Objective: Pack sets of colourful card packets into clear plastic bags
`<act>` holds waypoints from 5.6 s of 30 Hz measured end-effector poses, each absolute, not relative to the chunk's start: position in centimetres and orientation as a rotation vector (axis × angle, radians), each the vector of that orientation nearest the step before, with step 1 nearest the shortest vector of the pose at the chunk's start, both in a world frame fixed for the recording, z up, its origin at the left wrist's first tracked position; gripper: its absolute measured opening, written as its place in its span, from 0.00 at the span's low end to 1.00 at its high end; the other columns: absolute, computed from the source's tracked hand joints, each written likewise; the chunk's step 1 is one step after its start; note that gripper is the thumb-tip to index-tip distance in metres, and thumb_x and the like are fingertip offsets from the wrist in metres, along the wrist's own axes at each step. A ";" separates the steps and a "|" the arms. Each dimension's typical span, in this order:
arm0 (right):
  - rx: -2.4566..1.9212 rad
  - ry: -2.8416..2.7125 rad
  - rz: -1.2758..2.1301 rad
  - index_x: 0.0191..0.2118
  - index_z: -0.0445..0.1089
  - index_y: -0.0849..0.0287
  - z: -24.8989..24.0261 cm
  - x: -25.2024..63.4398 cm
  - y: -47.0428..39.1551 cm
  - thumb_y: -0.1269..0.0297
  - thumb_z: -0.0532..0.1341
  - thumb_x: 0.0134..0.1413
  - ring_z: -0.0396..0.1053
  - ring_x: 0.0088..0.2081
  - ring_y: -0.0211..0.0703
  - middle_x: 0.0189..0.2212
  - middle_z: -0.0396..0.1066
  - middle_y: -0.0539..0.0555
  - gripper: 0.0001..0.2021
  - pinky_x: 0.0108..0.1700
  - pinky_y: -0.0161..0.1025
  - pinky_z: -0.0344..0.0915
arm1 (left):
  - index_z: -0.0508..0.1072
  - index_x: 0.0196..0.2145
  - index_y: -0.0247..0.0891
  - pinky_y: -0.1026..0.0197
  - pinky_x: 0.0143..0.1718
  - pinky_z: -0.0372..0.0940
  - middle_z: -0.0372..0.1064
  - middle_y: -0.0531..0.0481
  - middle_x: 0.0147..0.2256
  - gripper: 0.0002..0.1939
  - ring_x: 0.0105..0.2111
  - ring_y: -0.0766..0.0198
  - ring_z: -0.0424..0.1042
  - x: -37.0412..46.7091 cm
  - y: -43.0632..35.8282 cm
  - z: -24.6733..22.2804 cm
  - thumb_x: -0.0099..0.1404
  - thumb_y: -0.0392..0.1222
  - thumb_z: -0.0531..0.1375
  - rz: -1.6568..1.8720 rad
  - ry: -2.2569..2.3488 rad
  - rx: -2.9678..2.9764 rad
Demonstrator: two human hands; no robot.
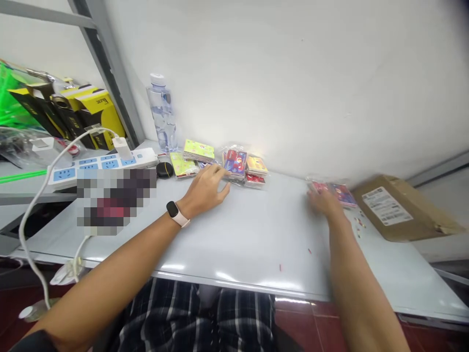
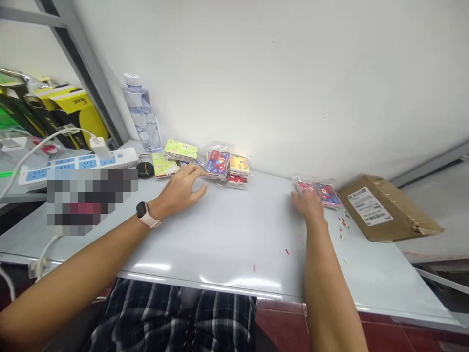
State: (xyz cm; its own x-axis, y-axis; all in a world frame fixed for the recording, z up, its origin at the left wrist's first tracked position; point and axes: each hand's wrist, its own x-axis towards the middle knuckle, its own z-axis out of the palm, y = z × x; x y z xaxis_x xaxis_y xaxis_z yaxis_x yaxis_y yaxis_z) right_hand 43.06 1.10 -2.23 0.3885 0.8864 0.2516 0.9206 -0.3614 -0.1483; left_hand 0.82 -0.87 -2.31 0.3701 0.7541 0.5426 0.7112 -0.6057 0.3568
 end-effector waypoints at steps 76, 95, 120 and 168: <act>-1.250 -1.239 0.960 0.27 0.73 0.53 1.6 29.8 -2.1 0.55 0.71 0.51 0.69 0.32 0.47 0.24 0.69 0.50 0.11 0.36 0.45 0.66 | 0.65 0.62 0.35 0.42 0.57 0.67 0.72 0.34 0.57 0.32 0.57 0.39 0.72 -0.5 -1.0 -1.4 0.65 0.49 0.66 0.742 1.529 2.724; -1.572 -2.016 0.976 0.38 0.80 0.54 -0.3 25.7 -2.8 0.48 0.69 0.57 0.72 0.34 0.45 0.42 0.82 0.55 0.14 0.39 0.44 0.69 | 0.65 0.61 0.34 0.41 0.57 0.69 0.72 0.33 0.57 0.33 0.57 0.38 0.73 -0.6 -0.6 -1.4 0.64 0.51 0.67 0.896 1.665 2.576; -1.052 -1.045 1.178 0.38 0.76 0.54 -2.8 21.9 -2.5 0.61 0.75 0.45 0.82 0.44 0.55 0.43 0.81 0.56 0.13 0.53 0.57 0.79 | 0.50 0.73 0.35 0.36 0.69 0.62 0.55 0.29 0.69 0.49 0.71 0.37 0.58 -1.1 0.1 -1.9 0.60 0.40 0.67 1.192 1.541 2.410; -1.017 -0.524 1.443 0.30 0.72 0.58 -3.0 21.3 -1.8 0.74 0.75 0.39 0.66 0.23 0.32 0.26 0.75 0.48 0.13 0.23 0.30 0.64 | 0.70 0.56 0.42 0.46 0.54 0.76 0.76 0.41 0.59 0.32 0.47 0.55 0.81 0.9 -1.9 0.9 0.59 0.48 0.76 1.387 0.751 1.487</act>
